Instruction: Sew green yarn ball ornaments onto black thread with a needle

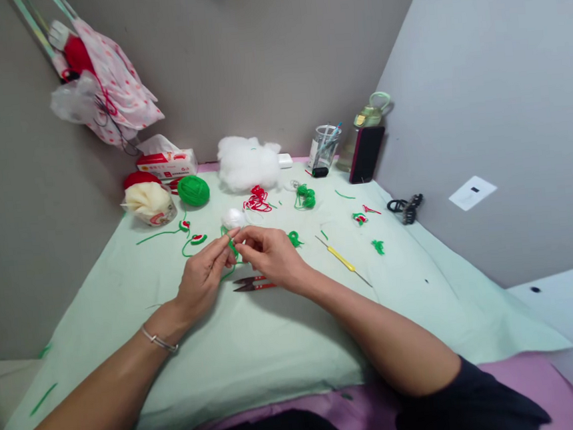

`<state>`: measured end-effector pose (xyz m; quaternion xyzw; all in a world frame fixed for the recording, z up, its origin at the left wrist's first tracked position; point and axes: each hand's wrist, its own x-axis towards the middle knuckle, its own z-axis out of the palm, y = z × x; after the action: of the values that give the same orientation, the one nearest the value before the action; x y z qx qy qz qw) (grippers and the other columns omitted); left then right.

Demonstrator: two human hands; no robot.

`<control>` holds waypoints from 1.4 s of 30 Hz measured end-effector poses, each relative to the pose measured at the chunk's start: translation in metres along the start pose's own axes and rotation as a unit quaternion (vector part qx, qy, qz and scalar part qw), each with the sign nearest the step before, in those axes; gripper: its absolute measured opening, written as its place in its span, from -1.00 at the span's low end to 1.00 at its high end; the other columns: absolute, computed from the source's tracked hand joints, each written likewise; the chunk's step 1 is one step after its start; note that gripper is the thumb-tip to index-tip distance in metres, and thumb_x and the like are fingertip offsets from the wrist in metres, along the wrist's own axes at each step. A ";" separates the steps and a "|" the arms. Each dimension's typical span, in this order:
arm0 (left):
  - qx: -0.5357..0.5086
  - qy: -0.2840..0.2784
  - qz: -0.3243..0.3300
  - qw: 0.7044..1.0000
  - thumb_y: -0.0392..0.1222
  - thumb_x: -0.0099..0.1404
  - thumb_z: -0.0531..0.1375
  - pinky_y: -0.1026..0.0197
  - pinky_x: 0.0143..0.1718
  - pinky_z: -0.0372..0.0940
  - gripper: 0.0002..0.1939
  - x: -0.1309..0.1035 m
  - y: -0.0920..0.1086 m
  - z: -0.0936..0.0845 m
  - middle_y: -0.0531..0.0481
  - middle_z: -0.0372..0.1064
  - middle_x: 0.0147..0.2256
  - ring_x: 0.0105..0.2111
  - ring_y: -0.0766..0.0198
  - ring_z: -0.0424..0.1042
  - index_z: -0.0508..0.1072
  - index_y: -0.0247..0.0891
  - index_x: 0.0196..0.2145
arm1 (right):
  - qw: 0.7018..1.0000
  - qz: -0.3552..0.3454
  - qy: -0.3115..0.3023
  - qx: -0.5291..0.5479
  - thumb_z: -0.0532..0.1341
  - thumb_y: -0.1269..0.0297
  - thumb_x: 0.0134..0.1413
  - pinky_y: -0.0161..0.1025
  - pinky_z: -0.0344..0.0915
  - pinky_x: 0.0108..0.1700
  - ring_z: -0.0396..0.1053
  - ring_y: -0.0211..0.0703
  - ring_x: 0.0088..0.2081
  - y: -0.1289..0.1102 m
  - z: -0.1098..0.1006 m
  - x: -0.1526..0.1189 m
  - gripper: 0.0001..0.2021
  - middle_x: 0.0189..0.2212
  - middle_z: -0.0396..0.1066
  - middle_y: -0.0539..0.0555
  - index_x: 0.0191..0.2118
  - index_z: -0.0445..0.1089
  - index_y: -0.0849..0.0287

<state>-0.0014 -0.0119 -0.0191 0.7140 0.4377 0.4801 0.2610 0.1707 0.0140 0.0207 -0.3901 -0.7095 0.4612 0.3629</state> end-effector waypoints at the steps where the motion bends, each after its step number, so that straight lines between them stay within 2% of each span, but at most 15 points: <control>1: 0.000 0.001 0.001 1.000 -0.20 0.47 0.02 0.21 -0.21 0.28 -0.61 0.000 0.000 0.000 0.02 0.36 -0.40 -0.38 0.27 0.34 0.46 -0.19 0.16 | 1.000 0.000 0.003 -0.006 0.19 0.25 0.15 -0.39 0.15 -0.52 0.21 -0.35 -0.57 0.000 0.000 0.000 -0.86 -0.58 0.31 -0.08 -0.30 0.43 0.20; 12: 0.038 0.003 0.013 0.999 -0.21 0.48 0.00 0.19 -0.19 0.30 -0.60 -0.001 -0.002 0.001 0.01 0.38 -0.40 -0.36 0.24 0.37 0.46 -0.21 0.16 | 1.000 0.016 -0.018 0.006 0.17 0.28 0.16 -0.40 0.12 -0.55 0.16 -0.39 -0.61 -0.003 0.001 0.000 -0.86 -0.59 0.32 -0.08 -0.35 0.41 0.21; 20: 0.096 0.009 0.042 0.994 -0.26 0.47 -0.03 0.17 -0.19 0.33 -0.56 -0.003 -0.006 0.001 -0.05 0.44 -0.33 -0.34 0.21 0.41 0.39 -0.22 0.22 | 0.996 0.040 -0.043 0.073 0.20 0.25 0.11 -0.39 0.19 -0.53 0.22 -0.34 -0.58 -0.002 0.000 0.005 -0.86 -0.59 0.33 -0.06 -0.37 0.42 0.19; 23: 0.116 0.017 0.042 0.992 -0.24 0.47 -0.01 0.17 -0.14 0.34 -0.57 -0.004 -0.006 0.003 -0.08 0.46 -0.26 -0.25 0.18 0.45 0.39 -0.19 0.23 | 0.997 0.041 -0.041 0.054 0.20 0.25 0.11 -0.38 0.16 -0.54 0.19 -0.35 -0.60 0.001 0.001 0.007 -0.86 -0.61 0.31 -0.08 -0.37 0.42 0.19; 27: 0.161 0.037 0.022 0.986 -0.19 0.47 0.01 0.18 -0.16 0.36 -0.58 -0.005 -0.004 0.004 -0.17 0.39 -0.02 -0.16 0.16 0.45 0.38 -0.16 0.22 | 0.998 0.036 -0.033 0.043 0.19 0.27 0.11 -0.38 0.15 -0.53 0.18 -0.35 -0.60 0.005 0.001 0.010 -0.87 -0.62 0.30 -0.09 -0.38 0.42 0.19; 30: 0.175 0.031 0.014 0.984 -0.20 0.48 -0.02 0.15 -0.13 0.36 -0.58 -0.005 -0.003 0.005 -0.21 0.30 0.12 -0.11 0.15 0.45 0.37 -0.17 0.22 | 0.998 0.028 -0.038 0.044 0.19 0.25 0.12 -0.38 0.10 -0.52 0.15 -0.36 -0.60 0.007 0.000 0.011 -0.85 -0.63 0.29 -0.10 -0.39 0.41 0.20; 37: 0.161 0.007 -0.001 0.987 -0.23 0.48 -0.05 0.07 -0.05 0.37 -0.56 -0.004 -0.003 0.006 -0.24 0.23 0.22 -0.04 0.11 0.45 0.34 -0.18 0.24 | 0.995 0.045 -0.060 0.066 0.23 0.21 0.08 -0.37 0.07 -0.53 0.14 -0.36 -0.60 0.012 -0.004 0.013 -0.83 -0.62 0.29 -0.09 -0.35 0.44 0.22; 42: 0.154 0.003 0.001 0.988 -0.24 0.48 -0.05 0.06 0.00 0.37 -0.57 -0.004 -0.003 0.005 -0.22 0.20 0.24 0.02 0.09 0.42 0.36 -0.16 0.22 | 0.996 0.044 -0.049 0.066 0.23 0.20 0.09 -0.36 0.08 -0.51 0.14 -0.35 -0.58 0.014 -0.005 0.013 -0.82 -0.62 0.26 -0.09 -0.35 0.45 0.23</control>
<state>0.0015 -0.0137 -0.0256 0.7446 0.5063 0.4098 0.1459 0.1720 0.0311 0.0113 -0.3735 -0.6764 0.5410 0.3322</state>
